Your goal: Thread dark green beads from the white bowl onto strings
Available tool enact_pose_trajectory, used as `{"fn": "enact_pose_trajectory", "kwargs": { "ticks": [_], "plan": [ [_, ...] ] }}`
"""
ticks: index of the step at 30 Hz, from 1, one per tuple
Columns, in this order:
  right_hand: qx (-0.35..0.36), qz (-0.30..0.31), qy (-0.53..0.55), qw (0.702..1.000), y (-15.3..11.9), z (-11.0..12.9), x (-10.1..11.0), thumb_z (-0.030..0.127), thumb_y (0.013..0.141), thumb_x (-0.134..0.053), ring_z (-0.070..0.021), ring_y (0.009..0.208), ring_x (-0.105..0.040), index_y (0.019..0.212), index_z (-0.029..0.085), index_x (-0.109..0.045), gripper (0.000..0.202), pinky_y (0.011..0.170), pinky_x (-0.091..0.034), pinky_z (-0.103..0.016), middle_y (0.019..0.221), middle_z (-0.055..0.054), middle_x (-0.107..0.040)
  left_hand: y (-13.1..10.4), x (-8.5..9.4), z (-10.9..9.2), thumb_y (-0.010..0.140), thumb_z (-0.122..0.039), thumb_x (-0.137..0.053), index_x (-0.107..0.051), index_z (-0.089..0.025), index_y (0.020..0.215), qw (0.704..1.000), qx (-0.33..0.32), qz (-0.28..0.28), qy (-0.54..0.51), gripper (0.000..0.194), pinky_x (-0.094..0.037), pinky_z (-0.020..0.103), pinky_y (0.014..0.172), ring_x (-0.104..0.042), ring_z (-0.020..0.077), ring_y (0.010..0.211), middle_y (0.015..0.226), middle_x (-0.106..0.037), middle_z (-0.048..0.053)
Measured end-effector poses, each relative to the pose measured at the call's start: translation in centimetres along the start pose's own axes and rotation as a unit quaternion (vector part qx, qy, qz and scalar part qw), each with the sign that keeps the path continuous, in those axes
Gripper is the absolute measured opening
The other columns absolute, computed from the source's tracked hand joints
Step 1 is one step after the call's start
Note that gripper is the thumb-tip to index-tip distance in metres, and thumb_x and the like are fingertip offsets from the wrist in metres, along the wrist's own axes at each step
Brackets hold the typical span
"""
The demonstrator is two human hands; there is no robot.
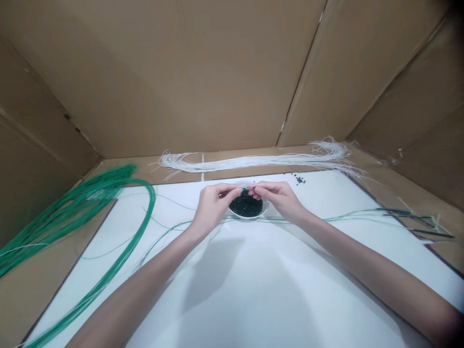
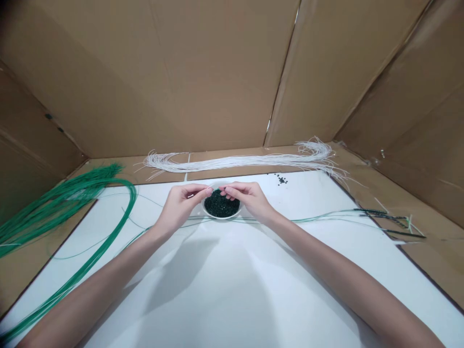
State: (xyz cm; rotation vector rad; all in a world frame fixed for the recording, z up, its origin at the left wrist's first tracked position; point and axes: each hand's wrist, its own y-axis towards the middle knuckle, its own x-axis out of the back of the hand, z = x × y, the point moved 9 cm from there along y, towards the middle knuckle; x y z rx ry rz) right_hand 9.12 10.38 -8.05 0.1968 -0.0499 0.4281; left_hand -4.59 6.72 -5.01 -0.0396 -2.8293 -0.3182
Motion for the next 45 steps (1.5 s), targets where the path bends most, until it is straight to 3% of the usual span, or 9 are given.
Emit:
{"fn": "enact_pose_trajectory", "kwargs": {
  "ticks": [10, 18, 23, 32, 45],
  "plan": [
    [-0.018, 0.019, 0.100, 0.995, -0.2, -0.6, -0.3, 0.030, 0.069, -0.064, -0.0131, 0.073, -0.058, 0.079, 0.021, -0.070, 0.015, 0.071, -0.044, -0.027, 0.078, -0.003, -0.067, -0.7, -0.6, -1.3, 0.076, -0.033, -0.054, -0.070, -0.017, 0.082, 0.999, -0.027, 0.009, 0.024, 0.023, -0.042, 0.021, 0.063, -0.059, 0.0147, 0.071, 0.079, -0.068, 0.003],
    [-0.012, 0.004, 0.079, 0.997, -0.3, -0.5, -0.2, 0.033, 0.067, -0.065, -0.0137, 0.072, -0.058, 0.080, 0.020, -0.070, 0.019, 0.070, -0.044, -0.028, 0.080, -0.005, -0.067, -0.9, -0.3, -1.4, 0.076, -0.031, -0.054, -0.069, -0.016, 0.080, 0.999, -0.034, -0.020, 0.027, 0.022, -0.043, 0.021, 0.063, -0.059, 0.0143, 0.071, 0.080, -0.068, 0.003],
    [0.014, -0.036, 0.062, 0.997, -0.5, -0.1, 0.2, 0.030, 0.068, -0.065, -0.0112, 0.067, -0.054, 0.082, 0.022, -0.070, 0.017, 0.069, -0.043, -0.028, 0.075, -0.002, -0.066, -1.3, -0.2, -1.4, 0.077, -0.032, -0.053, -0.069, -0.017, 0.080, 0.996, -0.052, -0.057, 0.036, 0.022, -0.044, 0.021, 0.063, -0.058, 0.0141, 0.073, 0.081, -0.067, 0.003],
    [0.057, -0.080, -0.014, 0.995, -1.1, 1.5, 0.6, 0.029, 0.070, -0.062, -0.0111, 0.066, -0.054, 0.081, 0.025, -0.070, 0.014, 0.069, -0.043, -0.027, 0.072, 0.000, -0.064, -1.6, -0.6, -1.1, 0.077, -0.032, -0.054, -0.068, -0.018, 0.081, 0.997, -0.048, -0.064, 0.014, 0.021, -0.044, 0.022, 0.064, -0.058, 0.0133, 0.072, 0.081, -0.066, 0.004],
    [0.055, -0.064, -0.023, 0.996, -1.5, 2.5, 0.1, 0.030, 0.070, -0.062, -0.0112, 0.068, -0.056, 0.082, 0.024, -0.070, 0.015, 0.066, -0.046, -0.025, 0.078, -0.001, -0.065, -1.8, -0.2, -1.0, 0.076, -0.033, -0.054, -0.067, -0.017, 0.081, 0.994, -0.048, -0.096, 0.001, 0.022, -0.046, 0.022, 0.066, -0.058, 0.0142, 0.075, 0.084, -0.066, 0.005]
  ]
}}
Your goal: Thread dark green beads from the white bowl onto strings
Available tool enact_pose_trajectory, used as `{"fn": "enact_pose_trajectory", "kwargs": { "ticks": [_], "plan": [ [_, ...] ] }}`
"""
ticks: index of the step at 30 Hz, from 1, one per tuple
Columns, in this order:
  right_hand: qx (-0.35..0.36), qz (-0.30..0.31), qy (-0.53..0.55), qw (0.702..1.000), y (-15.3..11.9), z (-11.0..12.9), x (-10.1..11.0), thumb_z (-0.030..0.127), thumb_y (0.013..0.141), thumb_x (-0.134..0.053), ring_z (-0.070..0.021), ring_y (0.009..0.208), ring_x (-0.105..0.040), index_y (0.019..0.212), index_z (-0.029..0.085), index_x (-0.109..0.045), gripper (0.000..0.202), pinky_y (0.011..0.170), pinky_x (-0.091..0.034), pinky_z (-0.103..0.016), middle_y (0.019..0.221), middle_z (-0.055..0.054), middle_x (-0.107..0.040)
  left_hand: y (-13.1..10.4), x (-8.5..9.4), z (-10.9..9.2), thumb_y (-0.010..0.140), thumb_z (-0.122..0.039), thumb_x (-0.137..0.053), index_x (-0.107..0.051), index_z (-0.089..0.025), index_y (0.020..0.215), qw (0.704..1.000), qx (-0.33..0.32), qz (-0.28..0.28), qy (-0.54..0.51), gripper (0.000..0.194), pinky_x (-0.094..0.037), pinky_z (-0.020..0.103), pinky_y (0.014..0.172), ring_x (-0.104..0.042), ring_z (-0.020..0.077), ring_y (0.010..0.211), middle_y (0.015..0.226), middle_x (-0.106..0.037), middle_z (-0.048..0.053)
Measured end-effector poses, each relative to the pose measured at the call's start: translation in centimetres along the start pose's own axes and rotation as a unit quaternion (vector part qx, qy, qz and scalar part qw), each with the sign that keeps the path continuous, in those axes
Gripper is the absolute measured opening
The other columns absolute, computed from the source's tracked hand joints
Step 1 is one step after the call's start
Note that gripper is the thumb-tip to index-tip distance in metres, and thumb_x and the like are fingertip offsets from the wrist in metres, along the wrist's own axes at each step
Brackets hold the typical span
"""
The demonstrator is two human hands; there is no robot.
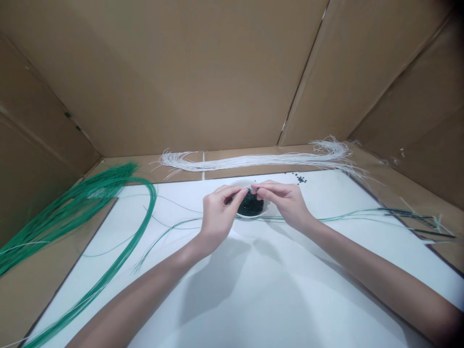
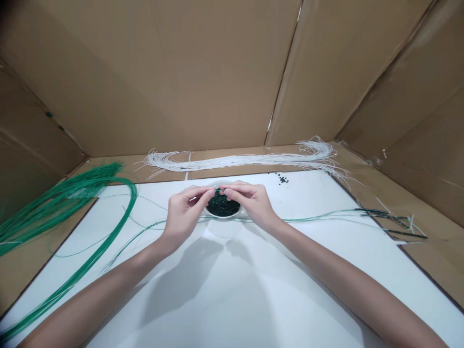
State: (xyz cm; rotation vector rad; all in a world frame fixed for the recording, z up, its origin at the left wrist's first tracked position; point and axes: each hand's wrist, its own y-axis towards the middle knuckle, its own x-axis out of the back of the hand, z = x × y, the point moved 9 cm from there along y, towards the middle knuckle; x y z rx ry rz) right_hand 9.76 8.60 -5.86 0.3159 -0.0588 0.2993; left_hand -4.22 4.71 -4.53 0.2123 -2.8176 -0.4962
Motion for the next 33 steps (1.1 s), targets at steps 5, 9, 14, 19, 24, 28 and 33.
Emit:
{"fn": "enact_pose_trajectory", "kwargs": {
  "ticks": [5, 9, 14, 19, 24, 28, 33],
  "plan": [
    [-0.006, 0.021, 0.002, 1.000, -0.1, 0.0, -0.4, 0.031, 0.072, -0.060, -0.0115, 0.068, -0.055, 0.085, 0.024, -0.070, 0.018, 0.065, -0.045, -0.026, 0.079, -0.002, -0.065, 0.0, 0.1, -0.3, 0.077, -0.033, -0.053, -0.067, -0.017, 0.082, 1.000, -0.008, -0.005, 0.015, 0.022, -0.045, 0.022, 0.065, -0.058, 0.0137, 0.075, 0.084, -0.066, 0.005],
    [-0.004, 0.014, 0.006, 1.000, 0.0, -0.3, -0.2, 0.032, 0.072, -0.060, -0.0113, 0.066, -0.054, 0.085, 0.022, -0.070, 0.019, 0.064, -0.045, -0.026, 0.075, -0.002, -0.064, 0.0, 0.2, -0.9, 0.077, -0.031, -0.053, -0.067, -0.017, 0.081, 0.999, -0.027, -0.006, 0.036, 0.020, -0.044, 0.021, 0.062, -0.058, 0.0130, 0.074, 0.083, -0.066, 0.004],
    [0.013, 0.000, -0.020, 1.000, 0.1, 0.1, 0.1, 0.029, 0.072, -0.060, -0.0117, 0.067, -0.056, 0.081, 0.024, -0.070, 0.015, 0.065, -0.046, -0.026, 0.080, -0.002, -0.066, -0.2, 0.2, -1.5, 0.079, -0.029, -0.052, -0.067, -0.017, 0.080, 0.996, -0.058, 0.000, 0.061, 0.019, -0.042, 0.021, 0.060, -0.056, 0.0116, 0.070, 0.080, -0.065, 0.003],
    [0.048, 0.016, -0.059, 0.997, 0.0, 1.1, -0.1, 0.027, 0.072, -0.060, -0.0151, 0.079, -0.058, 0.080, 0.024, -0.070, 0.013, 0.072, -0.046, -0.028, 0.084, -0.002, -0.066, -0.3, -0.1, -1.9, 0.080, -0.027, -0.050, -0.067, -0.017, 0.080, 0.995, -0.079, 0.014, 0.066, 0.019, -0.041, 0.020, 0.058, -0.054, 0.0105, 0.066, 0.076, -0.064, 0.003],
    [0.032, -0.004, -0.046, 0.998, 0.1, 1.0, 0.2, 0.028, 0.070, -0.062, -0.0145, 0.075, -0.058, 0.078, 0.022, -0.069, 0.012, 0.067, -0.046, -0.027, 0.080, -0.003, -0.065, -0.4, -0.3, -1.8, 0.079, -0.027, -0.052, -0.068, -0.018, 0.079, 0.996, -0.069, 0.019, 0.060, 0.018, -0.043, 0.021, 0.062, -0.056, 0.0120, 0.069, 0.076, -0.065, 0.003],
    [0.019, -0.022, -0.005, 1.000, 0.2, 0.8, 0.4, 0.027, 0.066, -0.065, -0.0128, 0.068, -0.057, 0.067, 0.020, -0.066, 0.007, 0.064, -0.045, -0.026, 0.071, -0.001, -0.064, -0.5, -0.5, -1.9, 0.079, -0.027, -0.052, -0.068, -0.019, 0.084, 0.997, -0.058, 0.031, 0.041, 0.019, -0.044, 0.021, 0.065, -0.058, 0.0124, 0.073, 0.083, -0.065, 0.003],
    [0.012, -0.024, 0.000, 1.000, 0.1, 0.7, 0.5, 0.028, 0.066, -0.065, -0.0134, 0.067, -0.057, 0.066, 0.019, -0.067, 0.009, 0.063, -0.045, -0.027, 0.071, -0.002, -0.064, -0.6, -0.6, -2.0, 0.080, -0.029, -0.050, -0.068, -0.020, 0.083, 0.997, -0.052, 0.042, 0.037, 0.021, -0.043, 0.022, 0.063, -0.057, 0.0129, 0.072, 0.080, -0.065, 0.003]
  ]
}}
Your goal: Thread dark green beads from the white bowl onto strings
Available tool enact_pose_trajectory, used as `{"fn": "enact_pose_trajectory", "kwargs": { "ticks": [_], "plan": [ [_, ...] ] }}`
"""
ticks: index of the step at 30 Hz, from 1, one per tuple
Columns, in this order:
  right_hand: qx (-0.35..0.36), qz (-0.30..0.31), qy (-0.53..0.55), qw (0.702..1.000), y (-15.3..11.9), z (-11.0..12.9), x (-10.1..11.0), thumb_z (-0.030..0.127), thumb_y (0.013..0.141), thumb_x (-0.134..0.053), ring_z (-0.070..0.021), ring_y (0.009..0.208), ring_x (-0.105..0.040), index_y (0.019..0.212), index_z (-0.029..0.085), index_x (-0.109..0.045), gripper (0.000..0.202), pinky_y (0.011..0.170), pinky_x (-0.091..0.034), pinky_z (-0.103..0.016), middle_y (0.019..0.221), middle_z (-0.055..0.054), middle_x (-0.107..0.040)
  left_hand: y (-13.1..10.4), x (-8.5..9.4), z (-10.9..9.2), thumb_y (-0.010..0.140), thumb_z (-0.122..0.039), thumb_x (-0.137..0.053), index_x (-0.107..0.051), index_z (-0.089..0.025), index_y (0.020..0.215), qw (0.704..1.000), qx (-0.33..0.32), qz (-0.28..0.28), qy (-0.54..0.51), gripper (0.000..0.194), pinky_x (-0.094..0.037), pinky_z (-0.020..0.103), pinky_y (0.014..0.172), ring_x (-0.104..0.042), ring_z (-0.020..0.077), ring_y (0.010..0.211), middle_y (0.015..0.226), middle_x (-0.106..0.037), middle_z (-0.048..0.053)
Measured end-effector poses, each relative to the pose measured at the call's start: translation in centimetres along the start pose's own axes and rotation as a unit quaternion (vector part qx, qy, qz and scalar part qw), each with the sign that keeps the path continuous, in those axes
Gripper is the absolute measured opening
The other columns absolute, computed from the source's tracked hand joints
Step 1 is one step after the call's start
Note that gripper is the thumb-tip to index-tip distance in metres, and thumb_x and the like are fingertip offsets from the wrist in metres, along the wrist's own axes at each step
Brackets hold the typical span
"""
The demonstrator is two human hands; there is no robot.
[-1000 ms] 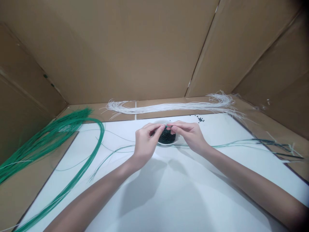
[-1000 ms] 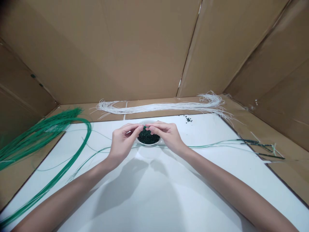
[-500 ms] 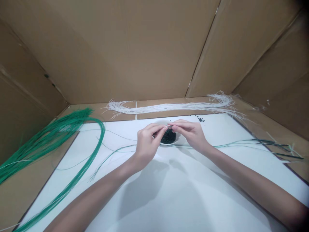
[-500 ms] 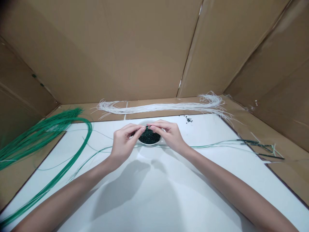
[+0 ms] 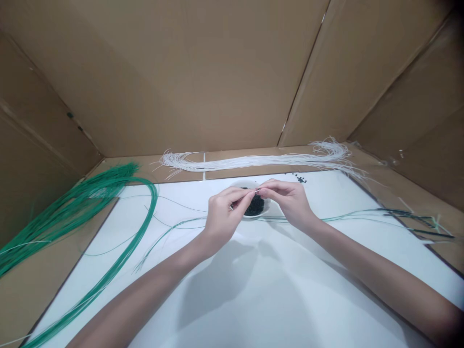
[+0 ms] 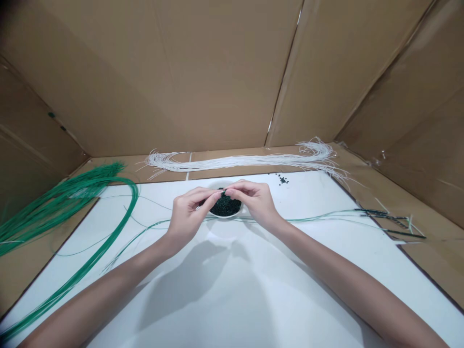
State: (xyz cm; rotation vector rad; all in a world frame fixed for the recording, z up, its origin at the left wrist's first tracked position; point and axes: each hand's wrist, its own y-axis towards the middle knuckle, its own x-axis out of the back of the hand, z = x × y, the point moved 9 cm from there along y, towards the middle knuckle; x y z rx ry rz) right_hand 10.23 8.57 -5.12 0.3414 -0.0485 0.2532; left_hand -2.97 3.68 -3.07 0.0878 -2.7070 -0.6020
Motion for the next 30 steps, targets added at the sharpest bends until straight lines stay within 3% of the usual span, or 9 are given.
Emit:
{"fn": "enact_pose_trajectory", "kwargs": {
  "ticks": [7, 30],
  "plan": [
    [0.009, -0.002, 0.005, 1.000, -0.2, 0.2, -0.1, 0.025, 0.067, -0.065, -0.0129, 0.067, -0.057, 0.067, 0.020, -0.068, 0.006, 0.063, -0.045, -0.027, 0.072, -0.002, -0.064, 0.0, 0.2, 0.2, 0.078, -0.027, -0.052, -0.069, -0.020, 0.083, 1.000, 0.001, -0.015, 0.000, 0.019, -0.040, 0.021, 0.057, -0.054, 0.0112, 0.067, 0.077, -0.065, 0.002],
    [0.032, -0.012, -0.046, 0.998, -0.3, 1.3, 0.0, 0.025, 0.067, -0.064, -0.0140, 0.067, -0.057, 0.066, 0.021, -0.067, 0.005, 0.063, -0.045, -0.028, 0.071, -0.002, -0.065, 0.1, 0.0, 0.5, 0.079, -0.027, -0.051, -0.069, -0.021, 0.084, 1.000, -0.001, 0.000, 0.017, 0.019, -0.040, 0.021, 0.058, -0.055, 0.0118, 0.068, 0.078, -0.065, 0.002]
  ]
}}
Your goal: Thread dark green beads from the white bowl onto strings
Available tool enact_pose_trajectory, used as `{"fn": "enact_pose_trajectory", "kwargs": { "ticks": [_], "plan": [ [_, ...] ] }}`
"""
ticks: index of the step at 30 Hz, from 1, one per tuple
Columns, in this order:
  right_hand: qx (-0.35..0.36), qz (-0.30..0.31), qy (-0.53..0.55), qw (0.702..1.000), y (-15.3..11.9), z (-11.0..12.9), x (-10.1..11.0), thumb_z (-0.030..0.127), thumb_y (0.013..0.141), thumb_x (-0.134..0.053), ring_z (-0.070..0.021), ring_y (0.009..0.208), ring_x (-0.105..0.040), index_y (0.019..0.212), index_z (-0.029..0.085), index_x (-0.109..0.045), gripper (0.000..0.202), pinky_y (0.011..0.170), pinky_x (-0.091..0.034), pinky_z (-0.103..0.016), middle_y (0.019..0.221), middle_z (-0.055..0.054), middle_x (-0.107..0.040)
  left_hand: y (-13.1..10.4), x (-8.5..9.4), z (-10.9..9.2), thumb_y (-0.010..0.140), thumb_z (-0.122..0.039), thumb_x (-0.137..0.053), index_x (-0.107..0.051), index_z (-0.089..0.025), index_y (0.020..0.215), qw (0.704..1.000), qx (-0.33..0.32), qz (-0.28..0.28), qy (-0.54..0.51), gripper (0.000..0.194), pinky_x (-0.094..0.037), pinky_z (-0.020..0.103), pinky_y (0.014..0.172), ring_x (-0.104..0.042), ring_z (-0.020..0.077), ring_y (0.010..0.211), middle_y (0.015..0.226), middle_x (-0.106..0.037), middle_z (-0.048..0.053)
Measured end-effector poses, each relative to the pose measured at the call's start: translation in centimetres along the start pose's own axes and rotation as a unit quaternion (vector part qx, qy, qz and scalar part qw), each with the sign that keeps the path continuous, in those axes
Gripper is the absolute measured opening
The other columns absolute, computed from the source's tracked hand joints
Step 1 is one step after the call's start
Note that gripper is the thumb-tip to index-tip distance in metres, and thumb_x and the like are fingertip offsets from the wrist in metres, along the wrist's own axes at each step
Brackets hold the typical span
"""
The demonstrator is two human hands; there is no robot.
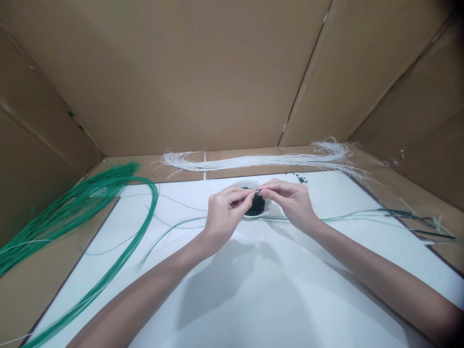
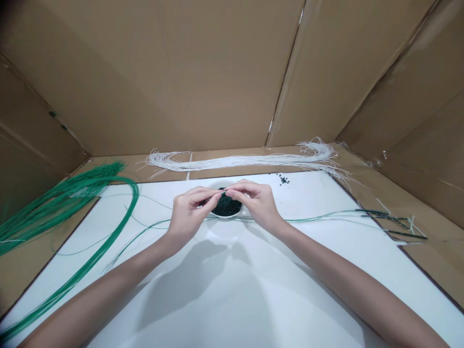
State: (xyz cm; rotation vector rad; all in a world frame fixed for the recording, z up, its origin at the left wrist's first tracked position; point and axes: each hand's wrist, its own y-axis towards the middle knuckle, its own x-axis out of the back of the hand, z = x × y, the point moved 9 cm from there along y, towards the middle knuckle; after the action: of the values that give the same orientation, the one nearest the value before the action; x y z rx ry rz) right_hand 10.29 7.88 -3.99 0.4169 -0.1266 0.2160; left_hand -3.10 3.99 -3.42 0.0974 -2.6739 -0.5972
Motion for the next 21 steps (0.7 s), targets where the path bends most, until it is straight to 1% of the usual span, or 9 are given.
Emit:
{"fn": "enact_pose_trajectory", "kwargs": {
  "ticks": [5, 9, 17, 21],
  "plan": [
    [-0.002, 0.002, 0.012, 1.000, -0.03, -0.18, -0.04, 0.024, 0.068, -0.064, -0.0137, 0.067, -0.057, 0.066, 0.021, -0.068, 0.005, 0.063, -0.045, -0.027, 0.071, -0.002, -0.065, -0.02, 0.04, 0.02, 0.078, -0.026, -0.052, -0.069, -0.020, 0.084, 1.000, 0.004, -0.002, -0.005, 0.019, -0.039, 0.020, 0.056, -0.055, 0.0114, 0.068, 0.078, -0.065, 0.003],
    [0.001, 0.001, 0.001, 1.000, -0.07, -0.14, -0.03, 0.024, 0.068, -0.064, -0.0138, 0.067, -0.057, 0.067, 0.020, -0.067, 0.006, 0.062, -0.045, -0.028, 0.072, -0.002, -0.065, 0.05, 0.06, 0.01, 0.078, -0.025, -0.052, -0.069, -0.019, 0.084, 1.000, 0.004, -0.003, 0.000, 0.019, -0.039, 0.020, 0.055, -0.053, 0.0106, 0.065, 0.077, -0.064, 0.002],
    [0.050, 0.006, -0.041, 0.998, -0.14, 0.75, -0.06, 0.020, 0.069, -0.064, -0.0133, 0.067, -0.057, 0.068, 0.021, -0.067, 0.004, 0.063, -0.045, -0.027, 0.071, -0.001, -0.065, 0.07, 0.01, 0.12, 0.078, -0.025, -0.053, -0.069, -0.019, 0.082, 1.000, -0.001, -0.006, 0.007, 0.018, -0.039, 0.019, 0.056, -0.054, 0.0103, 0.065, 0.076, -0.064, 0.002],
    [0.038, 0.008, -0.032, 0.999, -0.17, 0.54, -0.07, 0.020, 0.069, -0.063, -0.0132, 0.067, -0.057, 0.068, 0.021, -0.067, 0.004, 0.063, -0.045, -0.027, 0.072, -0.001, -0.065, 0.03, 0.08, 0.03, 0.078, -0.025, -0.052, -0.069, -0.019, 0.082, 1.000, -0.004, -0.007, 0.008, 0.018, -0.039, 0.020, 0.056, -0.053, 0.0101, 0.065, 0.075, -0.064, 0.002]
  ]
}}
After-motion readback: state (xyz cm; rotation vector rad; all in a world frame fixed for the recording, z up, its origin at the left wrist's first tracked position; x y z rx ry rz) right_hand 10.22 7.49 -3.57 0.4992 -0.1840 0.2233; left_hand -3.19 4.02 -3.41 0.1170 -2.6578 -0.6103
